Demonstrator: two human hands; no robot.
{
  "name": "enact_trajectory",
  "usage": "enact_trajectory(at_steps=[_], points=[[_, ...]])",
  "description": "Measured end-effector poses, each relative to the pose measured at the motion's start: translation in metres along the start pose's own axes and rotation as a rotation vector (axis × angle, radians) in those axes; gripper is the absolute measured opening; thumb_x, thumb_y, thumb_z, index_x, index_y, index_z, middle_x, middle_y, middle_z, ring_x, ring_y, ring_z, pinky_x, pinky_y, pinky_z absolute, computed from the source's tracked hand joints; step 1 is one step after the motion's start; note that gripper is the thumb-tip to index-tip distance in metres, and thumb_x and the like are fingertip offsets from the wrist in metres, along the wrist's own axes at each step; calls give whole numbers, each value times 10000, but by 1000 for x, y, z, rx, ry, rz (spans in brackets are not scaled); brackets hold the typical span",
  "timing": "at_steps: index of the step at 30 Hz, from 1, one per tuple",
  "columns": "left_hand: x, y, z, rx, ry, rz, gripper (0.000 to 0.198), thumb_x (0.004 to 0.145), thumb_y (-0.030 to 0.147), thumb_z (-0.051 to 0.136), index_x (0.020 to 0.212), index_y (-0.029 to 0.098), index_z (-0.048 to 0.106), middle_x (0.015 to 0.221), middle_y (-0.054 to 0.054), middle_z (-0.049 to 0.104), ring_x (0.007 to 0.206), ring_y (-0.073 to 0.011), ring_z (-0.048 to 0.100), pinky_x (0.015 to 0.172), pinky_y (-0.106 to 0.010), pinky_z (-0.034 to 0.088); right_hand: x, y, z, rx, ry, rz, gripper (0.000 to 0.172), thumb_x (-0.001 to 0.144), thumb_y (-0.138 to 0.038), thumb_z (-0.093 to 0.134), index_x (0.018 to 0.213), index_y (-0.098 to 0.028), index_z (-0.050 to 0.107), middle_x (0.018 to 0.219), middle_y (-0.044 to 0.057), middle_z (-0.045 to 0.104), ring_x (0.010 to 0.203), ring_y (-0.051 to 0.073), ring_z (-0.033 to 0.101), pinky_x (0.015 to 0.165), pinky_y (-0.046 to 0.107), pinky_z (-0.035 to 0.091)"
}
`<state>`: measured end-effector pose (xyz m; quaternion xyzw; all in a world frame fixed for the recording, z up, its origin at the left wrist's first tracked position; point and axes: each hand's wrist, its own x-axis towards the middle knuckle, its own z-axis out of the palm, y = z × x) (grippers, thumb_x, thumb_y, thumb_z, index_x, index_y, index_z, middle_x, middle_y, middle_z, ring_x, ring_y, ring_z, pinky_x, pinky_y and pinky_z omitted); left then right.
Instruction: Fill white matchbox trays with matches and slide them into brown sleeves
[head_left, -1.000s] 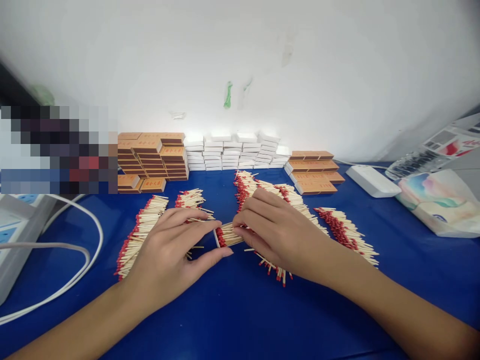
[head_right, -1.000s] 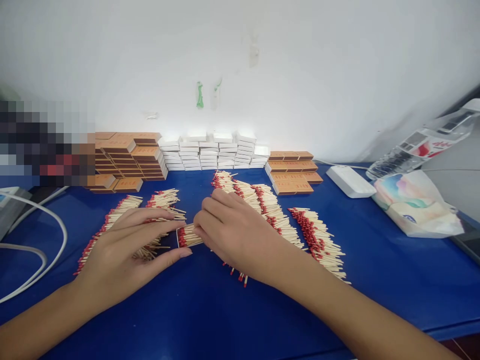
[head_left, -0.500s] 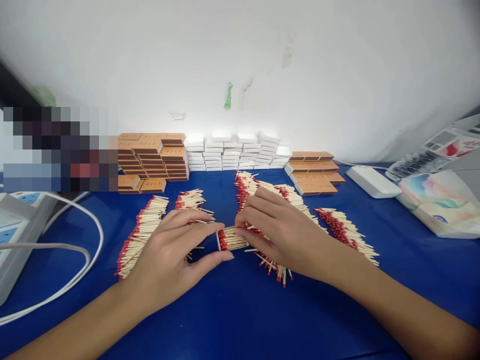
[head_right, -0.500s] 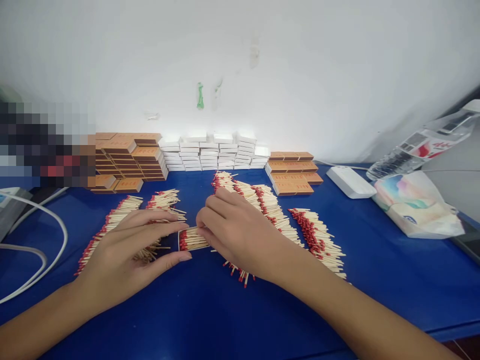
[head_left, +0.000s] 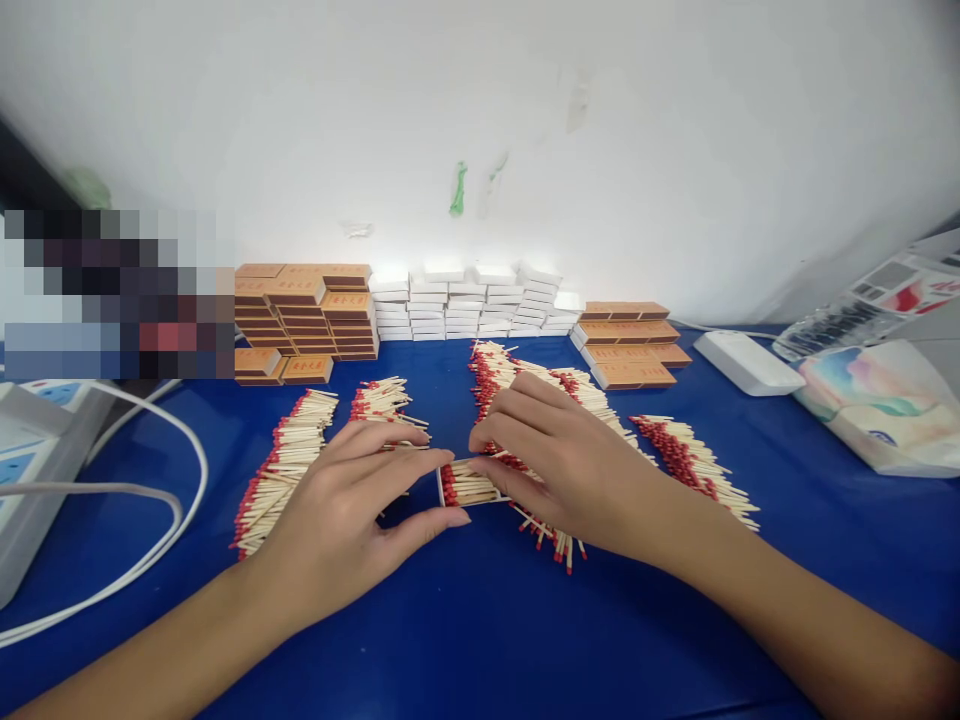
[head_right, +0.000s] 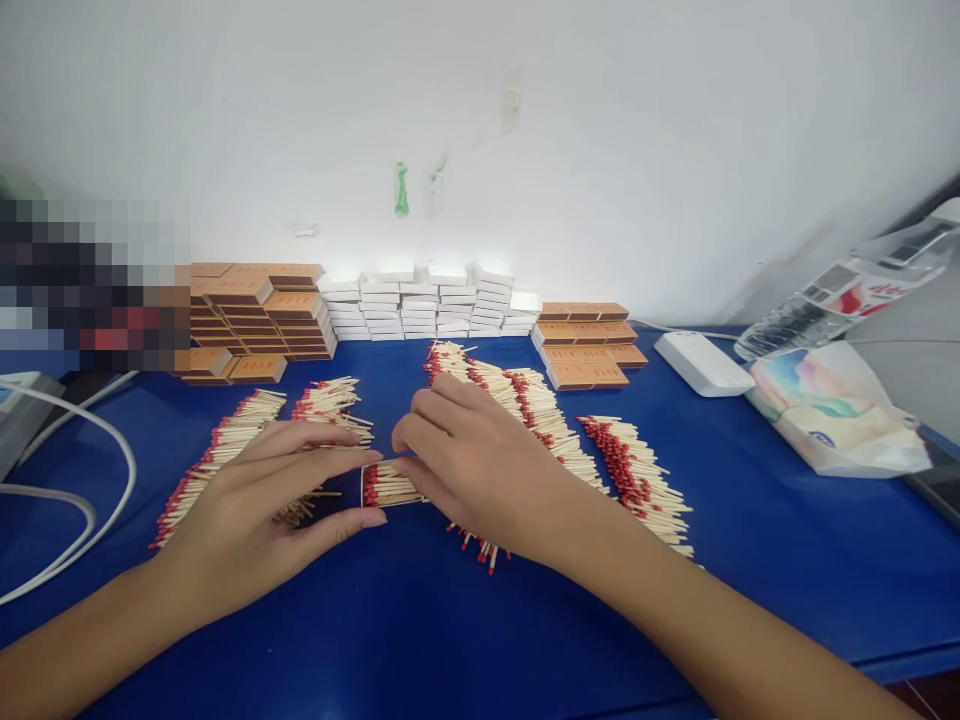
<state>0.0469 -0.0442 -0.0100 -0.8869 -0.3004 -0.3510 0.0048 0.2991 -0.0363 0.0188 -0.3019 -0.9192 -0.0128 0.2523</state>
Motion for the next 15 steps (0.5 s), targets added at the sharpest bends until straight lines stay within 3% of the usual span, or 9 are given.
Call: enact_trajectory(at_steps=[8, 12, 15], points=[[2, -2, 2, -15, 21, -13, 343, 916, 409, 802, 1168, 189, 727, 1107, -82, 783, 1107, -242, 717, 987, -407, 575, 1, 9, -5, -4, 24, 17, 119, 1053, -210, 554, 995, -168, 649, 927, 86, 663, 882, 223, 521, 817, 374, 448], [0, -4, 2, 12, 37, -40, 340, 917, 391, 803, 1181, 195, 716, 1120, -70, 783, 1085, -232, 711, 984, -406, 568, -7, 51, -18, -180, 110, 167, 166, 1044, -226, 535, 915, -197, 636, 837, 72, 651, 851, 238, 549, 807, 389, 443], [-1, -5, 0, 23, 31, -37, 337, 924, 379, 796, 1191, 194, 705, 1111, -65, 787, 1090, -236, 705, 980, -413, 564, -21, 91, -29, -363, 90, 366, 184, 1004, -275, 561, 855, -207, 645, 856, 88, 683, 891, 268, 593, 825, 405, 447]])
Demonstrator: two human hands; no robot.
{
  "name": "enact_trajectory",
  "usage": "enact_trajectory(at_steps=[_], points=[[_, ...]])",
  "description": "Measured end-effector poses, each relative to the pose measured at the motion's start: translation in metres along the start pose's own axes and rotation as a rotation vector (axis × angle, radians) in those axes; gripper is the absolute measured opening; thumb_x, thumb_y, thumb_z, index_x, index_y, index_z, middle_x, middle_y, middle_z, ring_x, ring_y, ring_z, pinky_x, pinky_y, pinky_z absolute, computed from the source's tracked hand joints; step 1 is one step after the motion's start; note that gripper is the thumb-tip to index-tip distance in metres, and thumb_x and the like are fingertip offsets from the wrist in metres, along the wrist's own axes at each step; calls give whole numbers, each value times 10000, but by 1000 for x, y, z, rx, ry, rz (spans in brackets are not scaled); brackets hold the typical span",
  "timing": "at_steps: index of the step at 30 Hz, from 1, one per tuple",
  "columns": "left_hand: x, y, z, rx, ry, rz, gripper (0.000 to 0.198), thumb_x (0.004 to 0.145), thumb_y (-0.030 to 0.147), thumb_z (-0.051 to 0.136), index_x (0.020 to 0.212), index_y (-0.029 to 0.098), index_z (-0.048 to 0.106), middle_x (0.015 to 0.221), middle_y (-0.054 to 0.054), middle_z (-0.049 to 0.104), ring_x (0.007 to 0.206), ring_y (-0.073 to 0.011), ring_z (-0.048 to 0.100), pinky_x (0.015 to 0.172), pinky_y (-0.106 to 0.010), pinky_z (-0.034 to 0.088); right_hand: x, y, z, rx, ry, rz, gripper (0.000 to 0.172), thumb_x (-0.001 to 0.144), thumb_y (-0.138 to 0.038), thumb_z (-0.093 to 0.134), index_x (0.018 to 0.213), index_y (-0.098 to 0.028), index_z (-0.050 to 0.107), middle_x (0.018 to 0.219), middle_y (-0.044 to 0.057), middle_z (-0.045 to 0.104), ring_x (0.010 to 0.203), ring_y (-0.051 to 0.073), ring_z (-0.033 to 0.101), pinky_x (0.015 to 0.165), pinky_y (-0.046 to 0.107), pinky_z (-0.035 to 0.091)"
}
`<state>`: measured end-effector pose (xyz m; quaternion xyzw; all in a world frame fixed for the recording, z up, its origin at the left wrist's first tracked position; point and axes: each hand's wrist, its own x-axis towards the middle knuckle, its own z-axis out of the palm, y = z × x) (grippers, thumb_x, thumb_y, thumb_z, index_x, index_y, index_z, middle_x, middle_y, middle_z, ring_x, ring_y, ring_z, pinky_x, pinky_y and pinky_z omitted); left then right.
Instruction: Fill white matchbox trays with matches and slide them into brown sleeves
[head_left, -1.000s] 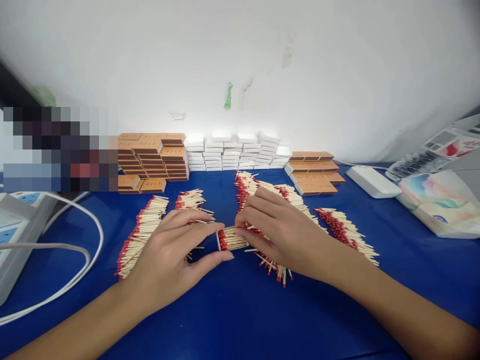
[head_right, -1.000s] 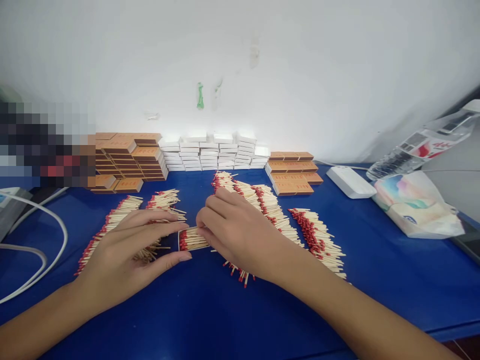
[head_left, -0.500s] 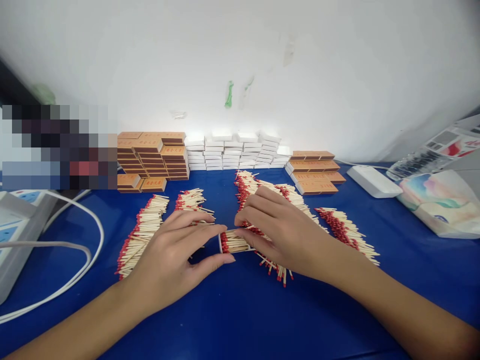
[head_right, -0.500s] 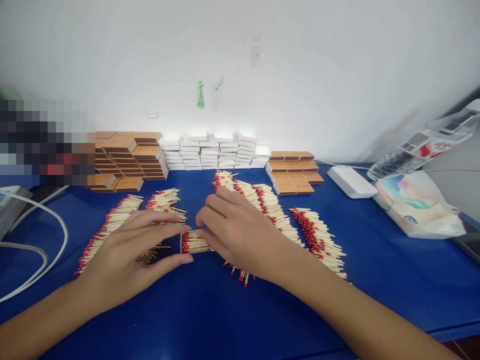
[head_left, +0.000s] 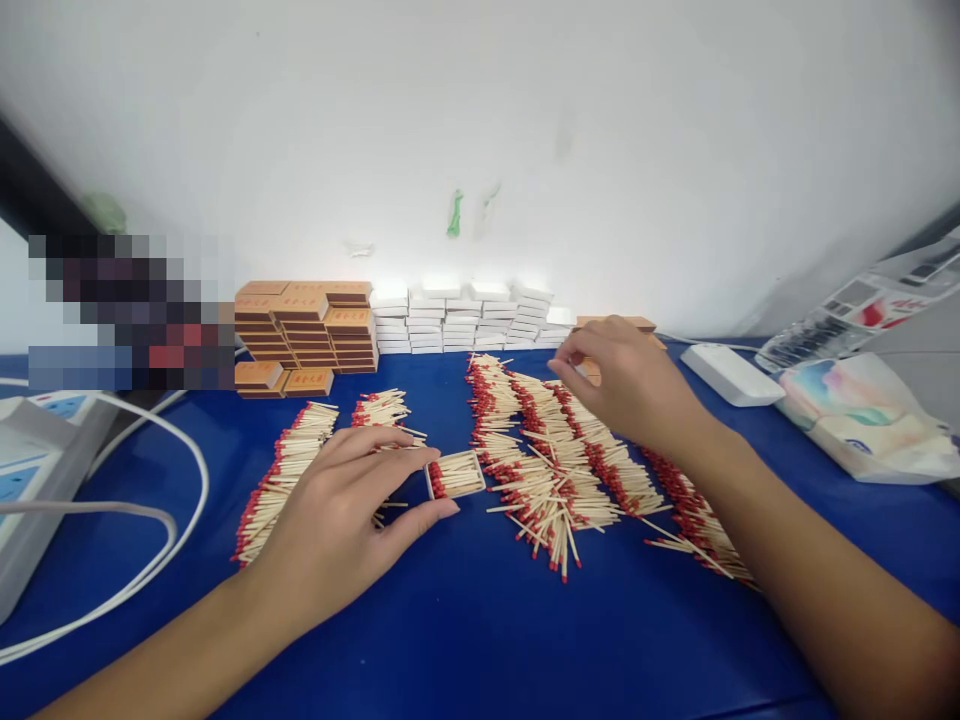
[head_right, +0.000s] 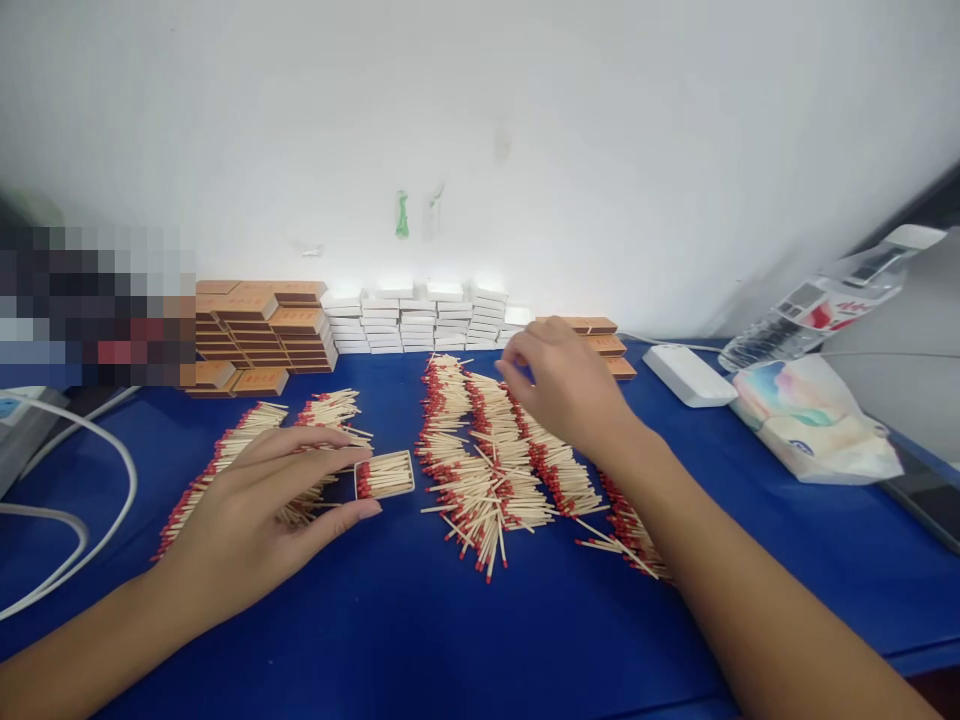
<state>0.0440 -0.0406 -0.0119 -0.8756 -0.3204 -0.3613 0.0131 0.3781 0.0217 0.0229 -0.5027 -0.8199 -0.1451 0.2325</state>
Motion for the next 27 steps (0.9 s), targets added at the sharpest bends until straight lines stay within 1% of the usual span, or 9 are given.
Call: enact_trajectory(at_steps=[3, 5, 7, 10, 13, 18, 22, 24, 27], points=[[0, -1, -1, -1, -4, 9, 327, 932, 367, 788, 1190, 189, 696, 1106, -68, 791, 1101, -244, 700, 963, -414, 563, -2, 35, 0, -185, -65, 307, 187, 964, -316, 580, 862, -198, 683, 873, 115, 731, 878, 296, 638, 747, 391, 433], [0, 0, -1, 4, 3, 16, 323, 933, 365, 787, 1186, 188, 692, 1103, -67, 793, 1104, -247, 698, 968, -418, 558, -4, 49, -2, -255, -107, 483, 201, 951, -339, 585, 880, -198, 709, 886, 123, 752, 834, 294, 655, 688, 376, 411], [1, 0, -2, 5, 9, 21, 324, 932, 369, 788, 1183, 189, 691, 1101, -63, 793, 1108, -247, 696, 977, -419, 553, -5, 58, -5, -277, -150, 610, 222, 947, -362, 588, 882, -202, 727, 896, 128, 764, 812, 292, 665, 660, 372, 399], [2, 0, -2, 0, 19, 22, 319, 935, 371, 784, 1180, 192, 688, 1095, -59, 792, 1103, -249, 695, 973, -419, 550, -5, 62, -7, -270, -195, 713, 255, 946, -399, 597, 884, -201, 747, 920, 140, 776, 842, 306, 682, 658, 376, 402], [2, -1, -2, -8, 25, 24, 312, 940, 375, 777, 1178, 195, 686, 1086, -62, 790, 1082, -253, 696, 947, -418, 553, -6, 61, -6, -265, -194, 727, 273, 951, -422, 596, 903, -204, 752, 939, 135, 784, 854, 307, 695, 648, 368, 395], [1, -2, -2, -22, 5, 33, 317, 931, 380, 786, 1175, 202, 690, 1066, -58, 787, 1078, -253, 688, 947, -424, 552, -8, 55, 2, -203, -165, 671, 225, 925, -397, 612, 895, -210, 735, 921, 104, 784, 817, 277, 690, 604, 344, 366], [0, -1, -5, -24, 2, 62, 331, 928, 372, 791, 1191, 204, 683, 1060, -49, 789, 1089, -249, 681, 970, -422, 542, -1, 54, 3, -36, -104, 636, 224, 899, -384, 617, 830, -199, 722, 862, 101, 764, 770, 252, 664, 613, 342, 376], [1, -1, -6, -7, 13, 65, 328, 930, 373, 789, 1191, 206, 683, 1061, -50, 791, 1086, -251, 684, 964, -420, 541, 7, 51, 0, 57, -111, 604, 250, 901, -409, 619, 800, -201, 715, 806, 77, 750, 727, 220, 650, 621, 331, 395], [3, -4, -6, 11, 21, 46, 317, 935, 371, 783, 1188, 209, 683, 1069, -57, 791, 1067, -252, 694, 934, -415, 552, 24, 36, -7, 199, -107, 489, 278, 904, -440, 624, 811, -199, 726, 760, 57, 735, 675, 184, 621, 627, 323, 411]])
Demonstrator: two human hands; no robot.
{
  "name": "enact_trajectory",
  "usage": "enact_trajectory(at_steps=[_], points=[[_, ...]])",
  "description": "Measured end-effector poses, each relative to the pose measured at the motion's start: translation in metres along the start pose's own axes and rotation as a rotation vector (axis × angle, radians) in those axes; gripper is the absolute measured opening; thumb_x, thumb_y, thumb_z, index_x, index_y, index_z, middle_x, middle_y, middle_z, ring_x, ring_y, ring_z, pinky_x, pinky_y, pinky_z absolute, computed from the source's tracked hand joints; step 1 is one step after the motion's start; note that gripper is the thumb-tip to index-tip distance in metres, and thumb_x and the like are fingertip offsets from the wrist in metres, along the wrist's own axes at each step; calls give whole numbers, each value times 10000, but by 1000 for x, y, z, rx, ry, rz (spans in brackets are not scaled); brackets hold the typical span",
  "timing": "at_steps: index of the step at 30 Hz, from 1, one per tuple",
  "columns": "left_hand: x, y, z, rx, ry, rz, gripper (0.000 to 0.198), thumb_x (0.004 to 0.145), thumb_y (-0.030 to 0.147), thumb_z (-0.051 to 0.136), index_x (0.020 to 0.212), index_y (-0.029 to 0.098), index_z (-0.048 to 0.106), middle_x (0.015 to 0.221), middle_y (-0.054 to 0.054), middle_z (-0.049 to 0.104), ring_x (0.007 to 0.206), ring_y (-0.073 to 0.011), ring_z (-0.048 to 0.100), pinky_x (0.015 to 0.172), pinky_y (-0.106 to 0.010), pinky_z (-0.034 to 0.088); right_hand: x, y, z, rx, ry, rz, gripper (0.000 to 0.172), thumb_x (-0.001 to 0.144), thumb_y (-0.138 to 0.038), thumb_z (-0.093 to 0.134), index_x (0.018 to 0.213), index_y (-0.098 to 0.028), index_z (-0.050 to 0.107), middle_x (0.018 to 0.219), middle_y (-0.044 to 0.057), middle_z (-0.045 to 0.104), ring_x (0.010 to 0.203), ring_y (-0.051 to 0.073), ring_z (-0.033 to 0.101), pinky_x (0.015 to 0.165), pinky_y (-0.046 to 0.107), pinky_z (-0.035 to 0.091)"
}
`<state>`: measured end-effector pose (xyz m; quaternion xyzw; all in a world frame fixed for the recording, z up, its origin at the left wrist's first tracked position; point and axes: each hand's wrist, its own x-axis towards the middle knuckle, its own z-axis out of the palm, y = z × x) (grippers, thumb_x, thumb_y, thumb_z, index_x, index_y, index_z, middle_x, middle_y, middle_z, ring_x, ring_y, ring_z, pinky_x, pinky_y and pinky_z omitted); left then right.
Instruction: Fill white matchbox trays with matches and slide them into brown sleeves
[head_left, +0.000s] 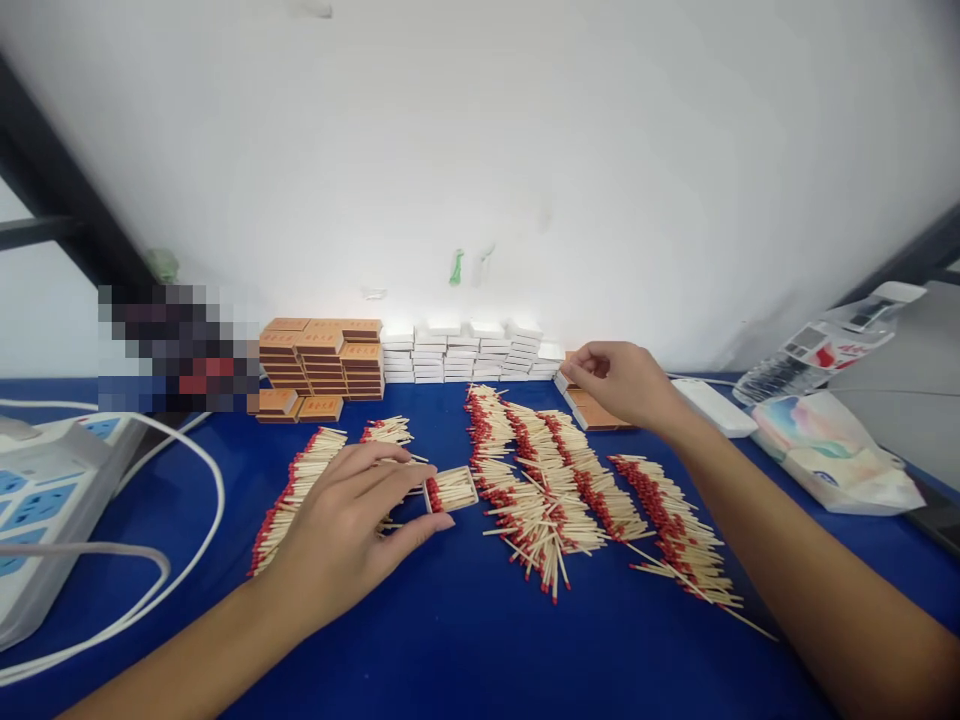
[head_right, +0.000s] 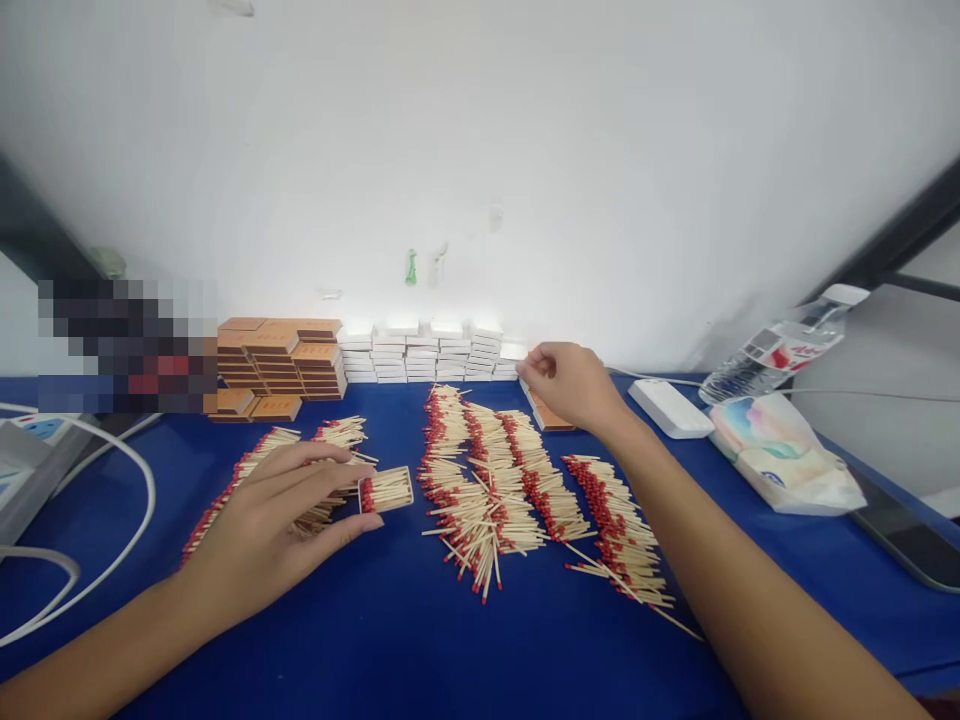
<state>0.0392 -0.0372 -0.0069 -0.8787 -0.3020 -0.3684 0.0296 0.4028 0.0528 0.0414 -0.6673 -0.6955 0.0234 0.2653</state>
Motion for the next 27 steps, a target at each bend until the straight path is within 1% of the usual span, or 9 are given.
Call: enact_trajectory(at_steps=[2, 5, 7, 9, 12, 16, 19, 23, 27], points=[[1, -1, 1, -4, 8, -2, 318, 930, 370, 787, 1185, 211, 684, 1044, -55, 791, 1056, -256, 698, 919, -417, 562, 3, -26, 0, 109, -34, -132, 275, 907, -432, 625, 833, -194, 742, 771, 61, 736, 684, 180, 612, 643, 328, 423], [2, 1, 1, -20, 28, 38, 332, 920, 346, 798, 1193, 195, 685, 1036, -64, 787, 1060, -259, 698, 939, -428, 572, 8, -78, 7, 175, -134, -321, 218, 921, -377, 636, 873, -201, 756, 817, 46, 747, 729, 172, 618, 671, 322, 434], [2, 5, 0, -42, 32, 73, 351, 918, 330, 798, 1212, 174, 685, 1043, -79, 781, 1072, -260, 698, 958, -431, 581, 14, -116, 17, 137, -151, -443, 185, 937, -314, 618, 880, -197, 750, 850, 41, 751, 753, 165, 615, 686, 320, 421], [2, 10, -1, -79, 31, 92, 350, 919, 332, 795, 1211, 167, 696, 1030, -89, 772, 1068, -256, 700, 954, -419, 596, 21, -149, 30, 44, -164, -545, 184, 961, -276, 584, 937, -179, 738, 927, 64, 756, 793, 173, 612, 699, 327, 404], [-1, 15, -2, -126, 5, 84, 339, 911, 350, 799, 1190, 174, 719, 1013, -100, 755, 1044, -256, 706, 926, -408, 613, 29, -186, 50, -27, -198, -677, 187, 991, -259, 553, 1006, -161, 712, 1007, 85, 753, 837, 176, 603, 707, 324, 386], [-4, 21, -2, -170, -23, 77, 356, 902, 378, 807, 1176, 170, 715, 960, -90, 752, 1017, -260, 704, 893, -413, 615, 29, -217, 77, -80, -292, -820, 223, 1009, -268, 533, 961, -161, 723, 959, 79, 766, 810, 172, 614, 660, 320, 358], [-5, 25, -1, -194, -20, 99, 354, 917, 386, 791, 1169, 153, 705, 985, -99, 749, 1009, -252, 700, 862, -396, 613, 27, -236, 98, -145, -329, -897, 241, 1002, -301, 569, 981, -133, 741, 991, 121, 778, 856, 208, 658, 661, 324, 376], [-5, 26, 1, -186, -19, 125, 340, 942, 392, 762, 1160, 141, 694, 981, -101, 748, 985, -248, 698, 835, -397, 603, 31, -254, 124, -230, -352, -928, 213, 974, -254, 611, 1027, -96, 743, 1033, 178, 782, 910, 264, 712, 688, 336, 447], [-6, 23, 2, -179, -31, 121, 345, 943, 399, 760, 1162, 142, 686, 941, -83, 739, 978, -255, 692, 843, -412, 592, 33, -260, 140, -283, -353, -934, 182, 963, -201, 598, 1030, -104, 737, 1049, 192, 786, 966, 291, 734, 736, 357, 504]])
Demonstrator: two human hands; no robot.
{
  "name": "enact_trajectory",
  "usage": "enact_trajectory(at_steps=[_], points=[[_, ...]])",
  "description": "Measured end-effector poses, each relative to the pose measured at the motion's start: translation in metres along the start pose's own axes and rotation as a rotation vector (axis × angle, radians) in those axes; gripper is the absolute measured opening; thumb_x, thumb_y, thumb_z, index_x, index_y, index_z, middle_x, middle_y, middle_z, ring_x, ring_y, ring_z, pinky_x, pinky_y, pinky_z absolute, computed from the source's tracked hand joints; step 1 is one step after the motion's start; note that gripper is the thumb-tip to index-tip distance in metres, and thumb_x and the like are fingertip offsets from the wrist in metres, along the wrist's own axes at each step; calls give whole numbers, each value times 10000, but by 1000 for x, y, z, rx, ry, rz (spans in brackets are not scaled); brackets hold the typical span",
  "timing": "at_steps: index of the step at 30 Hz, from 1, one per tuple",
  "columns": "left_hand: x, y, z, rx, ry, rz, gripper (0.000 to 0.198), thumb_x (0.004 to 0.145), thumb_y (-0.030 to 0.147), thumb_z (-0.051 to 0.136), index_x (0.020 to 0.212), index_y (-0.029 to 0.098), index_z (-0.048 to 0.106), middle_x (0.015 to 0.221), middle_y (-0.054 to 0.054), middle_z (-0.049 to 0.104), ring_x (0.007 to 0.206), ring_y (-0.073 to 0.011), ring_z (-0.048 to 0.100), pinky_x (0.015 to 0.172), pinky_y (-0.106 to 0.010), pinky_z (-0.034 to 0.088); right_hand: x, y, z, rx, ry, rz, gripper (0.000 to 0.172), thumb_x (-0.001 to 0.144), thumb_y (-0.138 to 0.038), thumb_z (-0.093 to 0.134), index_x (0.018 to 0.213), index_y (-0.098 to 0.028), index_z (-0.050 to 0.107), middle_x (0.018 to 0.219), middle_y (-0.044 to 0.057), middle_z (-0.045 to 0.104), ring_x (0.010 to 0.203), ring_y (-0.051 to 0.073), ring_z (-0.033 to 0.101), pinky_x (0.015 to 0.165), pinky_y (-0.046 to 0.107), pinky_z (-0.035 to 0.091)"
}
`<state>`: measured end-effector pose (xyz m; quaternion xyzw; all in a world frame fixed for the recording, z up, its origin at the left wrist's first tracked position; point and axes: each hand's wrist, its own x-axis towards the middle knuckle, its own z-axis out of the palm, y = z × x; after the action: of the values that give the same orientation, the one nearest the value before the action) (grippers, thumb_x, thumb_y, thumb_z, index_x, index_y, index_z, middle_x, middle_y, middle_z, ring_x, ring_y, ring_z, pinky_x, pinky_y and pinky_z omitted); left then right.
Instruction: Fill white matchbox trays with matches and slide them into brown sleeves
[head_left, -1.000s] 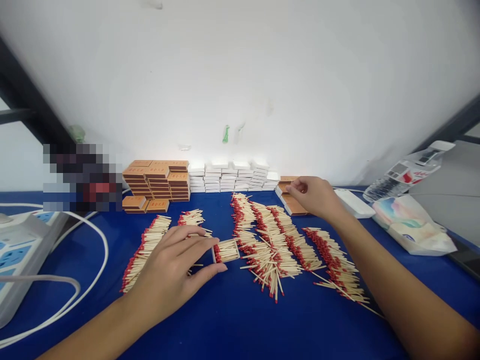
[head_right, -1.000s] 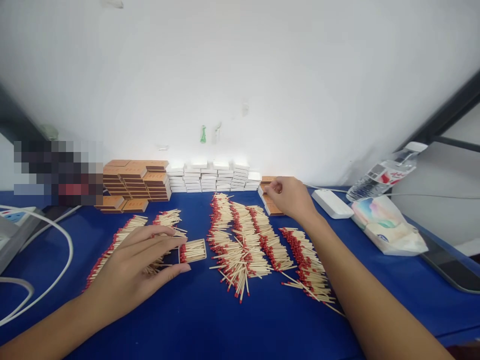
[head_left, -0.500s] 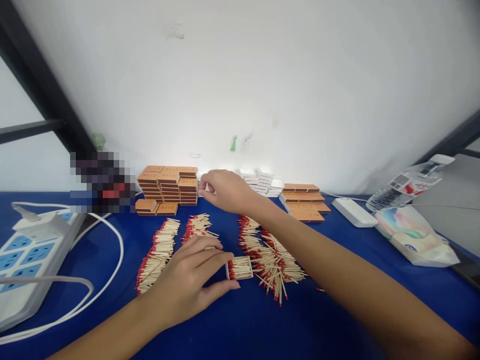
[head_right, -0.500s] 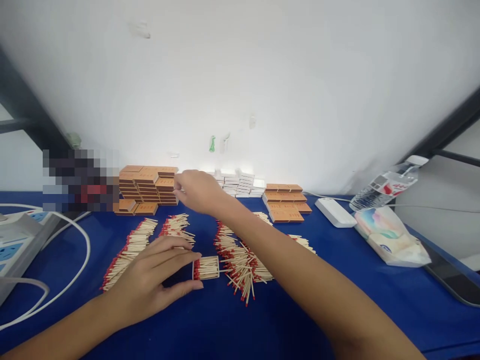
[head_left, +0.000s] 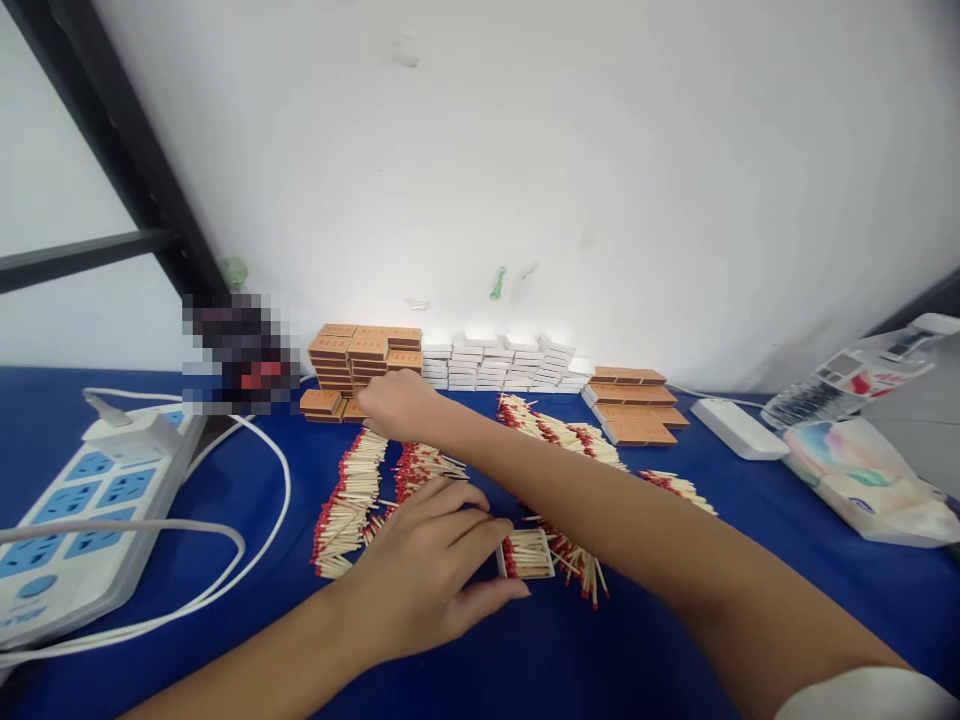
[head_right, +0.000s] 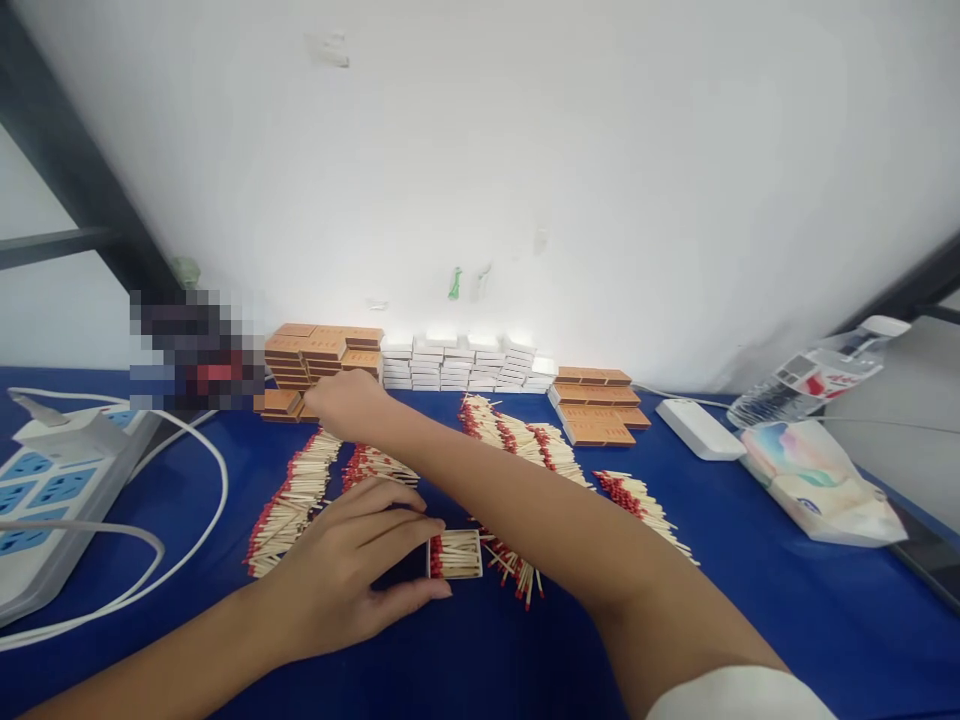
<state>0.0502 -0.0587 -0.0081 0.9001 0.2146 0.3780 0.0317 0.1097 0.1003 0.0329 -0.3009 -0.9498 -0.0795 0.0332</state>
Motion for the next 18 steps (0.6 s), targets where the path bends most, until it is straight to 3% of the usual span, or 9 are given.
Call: enact_trajectory(at_steps=[8, 14, 18], points=[[-1, -1, 1, 1, -18, 1, 327, 954, 402, 743, 1156, 151, 689, 935, -88, 738, 954, -248, 690, 837, -409, 590, -1, -11, 0, -58, 0, -12, 183, 948, -203, 624, 1073, -104, 713, 1059, 199, 789, 987, 293, 739, 764, 354, 515], [-1, -2, 1, 2, -34, -9, 317, 957, 413, 737, 1139, 155, 703, 937, -92, 735, 946, -245, 692, 824, -397, 596, 1, -8, -2, -78, 17, -16, 264, 971, -61, 489, 1153, -80, 680, 1029, 189, 788, 940, 264, 722, 701, 337, 451], [-1, -2, 1, 36, -20, -19, 317, 955, 415, 740, 1136, 156, 712, 943, -96, 743, 994, -259, 698, 858, -405, 599, -23, 0, -19, -88, 44, -11, 299, 994, -117, 449, 1214, -72, 645, 1037, 183, 780, 879, 258, 698, 672, 343, 415]])
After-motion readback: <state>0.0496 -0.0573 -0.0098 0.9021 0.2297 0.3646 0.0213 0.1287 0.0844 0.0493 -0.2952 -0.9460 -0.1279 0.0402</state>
